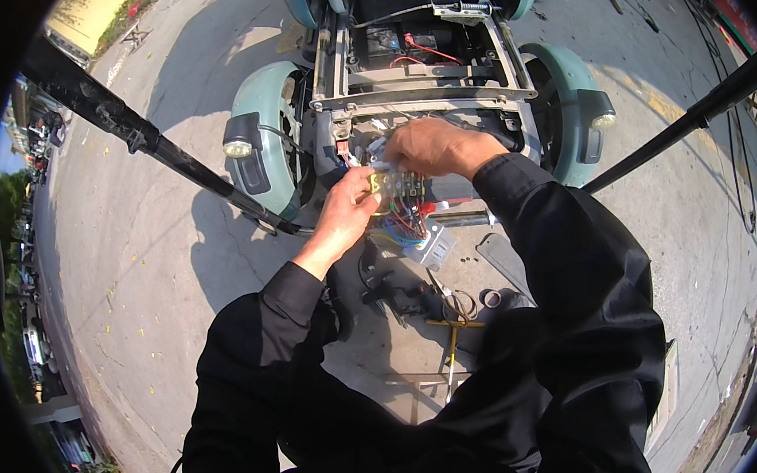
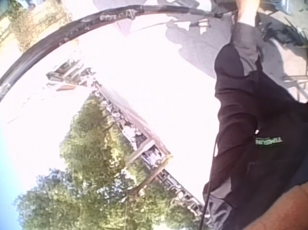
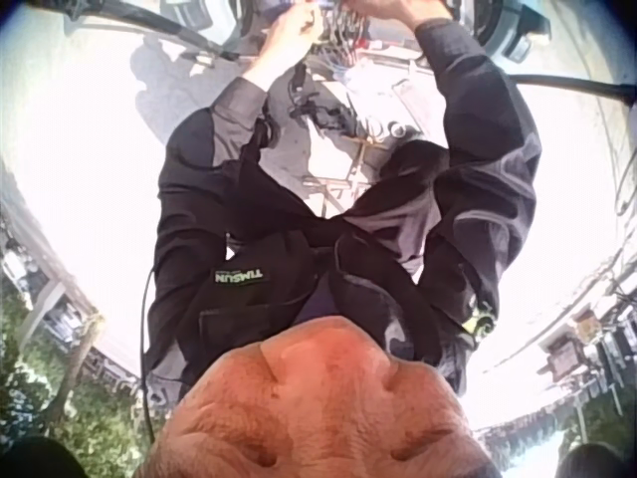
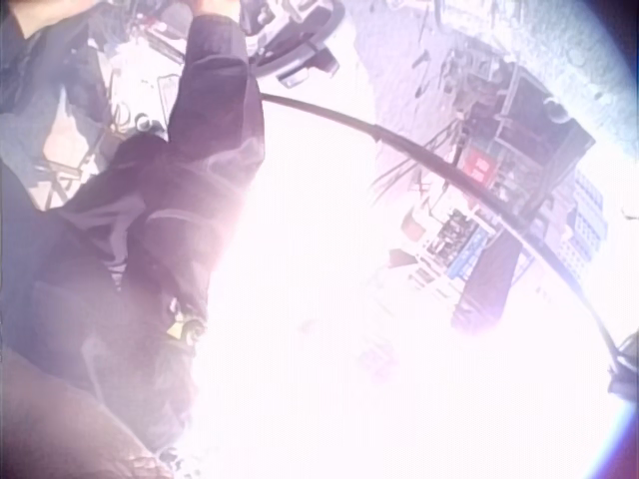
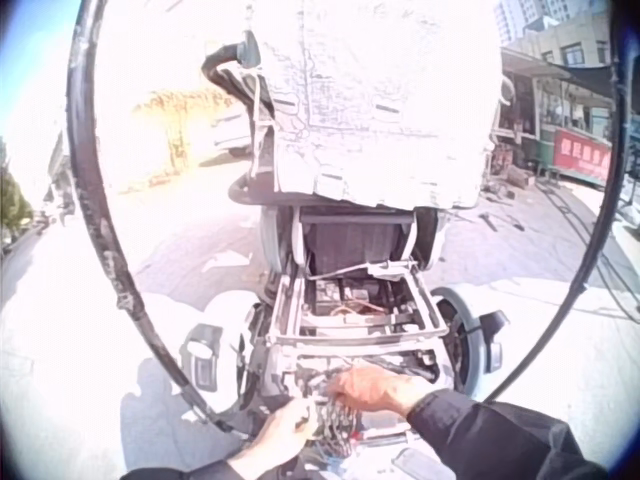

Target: The person works on the exposed wiring harness of a small vehicle, using a yellow-handled screwdriver to tighten terminals and a red-handled tool to adjust connections. They repeatedly probe and secure individual wires within the harness.

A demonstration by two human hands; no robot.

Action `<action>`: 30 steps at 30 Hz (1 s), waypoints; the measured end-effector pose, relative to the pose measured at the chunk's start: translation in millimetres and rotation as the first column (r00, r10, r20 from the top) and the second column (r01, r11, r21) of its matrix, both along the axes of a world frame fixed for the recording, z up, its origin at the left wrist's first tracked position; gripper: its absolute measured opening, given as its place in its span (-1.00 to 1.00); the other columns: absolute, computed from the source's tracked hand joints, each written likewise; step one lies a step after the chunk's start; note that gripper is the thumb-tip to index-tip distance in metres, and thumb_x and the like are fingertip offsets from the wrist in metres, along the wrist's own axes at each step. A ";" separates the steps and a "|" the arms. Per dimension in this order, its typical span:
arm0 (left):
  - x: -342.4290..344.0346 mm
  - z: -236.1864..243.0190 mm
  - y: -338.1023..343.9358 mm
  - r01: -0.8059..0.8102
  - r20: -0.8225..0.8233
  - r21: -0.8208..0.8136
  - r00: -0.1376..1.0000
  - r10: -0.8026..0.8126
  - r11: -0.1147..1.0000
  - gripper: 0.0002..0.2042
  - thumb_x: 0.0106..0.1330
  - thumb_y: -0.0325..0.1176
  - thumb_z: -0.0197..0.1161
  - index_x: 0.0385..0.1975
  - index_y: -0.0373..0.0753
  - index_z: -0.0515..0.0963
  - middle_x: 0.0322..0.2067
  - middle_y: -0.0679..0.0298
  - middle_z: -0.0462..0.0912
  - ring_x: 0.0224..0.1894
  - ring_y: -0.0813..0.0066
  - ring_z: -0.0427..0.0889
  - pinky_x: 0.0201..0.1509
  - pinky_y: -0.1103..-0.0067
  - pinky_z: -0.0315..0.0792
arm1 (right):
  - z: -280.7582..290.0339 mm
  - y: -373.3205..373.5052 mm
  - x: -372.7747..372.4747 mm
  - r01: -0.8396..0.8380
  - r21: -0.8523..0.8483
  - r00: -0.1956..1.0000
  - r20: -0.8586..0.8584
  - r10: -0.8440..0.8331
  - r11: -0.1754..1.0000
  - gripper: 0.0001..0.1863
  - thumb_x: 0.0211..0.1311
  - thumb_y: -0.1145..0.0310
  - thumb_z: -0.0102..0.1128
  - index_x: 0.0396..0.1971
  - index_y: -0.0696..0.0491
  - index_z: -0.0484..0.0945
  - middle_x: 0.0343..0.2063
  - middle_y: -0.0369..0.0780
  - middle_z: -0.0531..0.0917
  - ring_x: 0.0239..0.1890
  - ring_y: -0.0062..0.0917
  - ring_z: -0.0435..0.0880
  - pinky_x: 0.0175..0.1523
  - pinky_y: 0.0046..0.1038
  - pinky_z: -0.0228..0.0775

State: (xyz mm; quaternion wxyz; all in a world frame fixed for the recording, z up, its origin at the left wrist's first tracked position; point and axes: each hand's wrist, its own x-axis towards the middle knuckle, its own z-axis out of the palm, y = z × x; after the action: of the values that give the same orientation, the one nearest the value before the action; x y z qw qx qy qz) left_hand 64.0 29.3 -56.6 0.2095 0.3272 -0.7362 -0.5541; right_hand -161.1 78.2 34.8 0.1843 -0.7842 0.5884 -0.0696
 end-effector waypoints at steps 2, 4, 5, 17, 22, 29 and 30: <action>0.0 3.7 0.8 -0.006 0.019 -0.025 1.000 0.006 1.000 -0.62 0.34 -0.58 0.22 0.17 -0.38 0.48 -0.08 -0.04 0.76 -0.03 0.17 0.78 0.04 0.38 0.61 | 0.6 -4.3 -4.4 0.041 0.179 0.991 0.118 -0.063 0.983 -0.78 0.24 0.41 0.30 -0.12 0.05 0.73 -0.29 -0.10 0.79 -0.21 -0.21 0.80 -0.04 -0.21 0.59; -1.0 8.3 2.0 -0.014 0.046 -0.028 0.999 0.016 0.999 -0.63 0.35 -0.59 0.22 0.16 -0.38 0.48 -0.09 -0.04 0.76 -0.03 0.18 0.79 0.04 0.38 0.60 | -1.5 -7.5 -4.7 0.063 0.277 0.988 0.118 -0.099 0.959 -0.76 0.25 0.42 0.28 -0.10 0.08 0.71 -0.30 -0.09 0.78 -0.26 -0.25 0.81 -0.07 -0.24 0.59; -0.8 10.8 1.8 0.002 0.049 -0.027 0.999 -0.001 1.000 -0.61 0.37 -0.60 0.21 0.19 -0.39 0.46 -0.06 -0.01 0.75 0.00 0.24 0.76 0.08 0.41 0.58 | -3.6 -8.0 -3.3 0.063 0.260 0.993 0.082 -0.087 0.964 -0.76 0.26 0.43 0.27 -0.09 0.10 0.71 -0.32 -0.08 0.78 -0.30 -0.27 0.82 -0.09 -0.26 0.60; -2.3 10.1 -0.6 0.020 0.030 0.008 0.999 -0.020 1.000 -0.59 0.36 -0.63 0.21 0.22 -0.38 0.46 -0.02 -0.05 0.73 0.02 0.16 0.77 0.08 0.39 0.60 | -8.8 -13.0 -9.9 0.034 0.403 0.941 0.294 -0.165 0.915 -0.74 0.36 0.41 0.19 -0.09 0.26 0.67 -0.36 -0.10 0.77 -0.45 -0.43 0.83 -0.26 -0.40 0.62; -2.3 6.3 1.0 0.016 0.029 0.015 0.999 -0.017 1.000 -0.60 0.37 -0.62 0.21 0.22 -0.37 0.45 -0.04 -0.04 0.73 0.01 0.17 0.77 0.07 0.40 0.61 | -16.6 1.5 -7.7 0.155 0.526 0.778 0.457 -0.432 0.836 -0.71 0.38 0.40 0.24 0.02 0.20 0.66 -0.34 -0.11 0.77 -0.45 -0.47 0.83 -0.29 -0.43 0.63; -2.5 1.2 -4.5 0.038 -0.007 0.041 0.999 -0.038 0.998 -0.61 0.38 -0.62 0.18 0.21 -0.31 0.46 -0.07 -0.05 0.74 0.01 0.17 0.78 0.06 0.39 0.61 | -3.3 -15.1 -16.3 0.053 0.632 0.867 0.356 -0.350 0.773 -0.67 0.42 0.36 0.18 0.09 0.14 0.66 -0.34 -0.19 0.78 -0.40 -0.52 0.84 -0.31 -0.46 0.63; -2.8 1.5 -4.7 0.037 -0.019 0.030 0.999 -0.037 0.999 -0.61 0.38 -0.63 0.18 0.21 -0.31 0.46 -0.06 -0.05 0.74 0.01 0.17 0.78 0.07 0.39 0.61 | -2.6 -18.5 -14.9 0.040 0.610 0.897 0.327 -0.298 0.791 -0.67 0.41 0.35 0.18 0.09 0.14 0.66 -0.34 -0.19 0.79 -0.40 -0.52 0.84 -0.31 -0.46 0.63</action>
State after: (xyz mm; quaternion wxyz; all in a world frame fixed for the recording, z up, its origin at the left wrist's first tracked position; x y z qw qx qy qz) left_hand 61.1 24.6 -55.1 0.2010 0.3116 -0.7316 -0.5720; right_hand -176.0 59.8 32.2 0.5291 -0.5985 0.5984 -0.0621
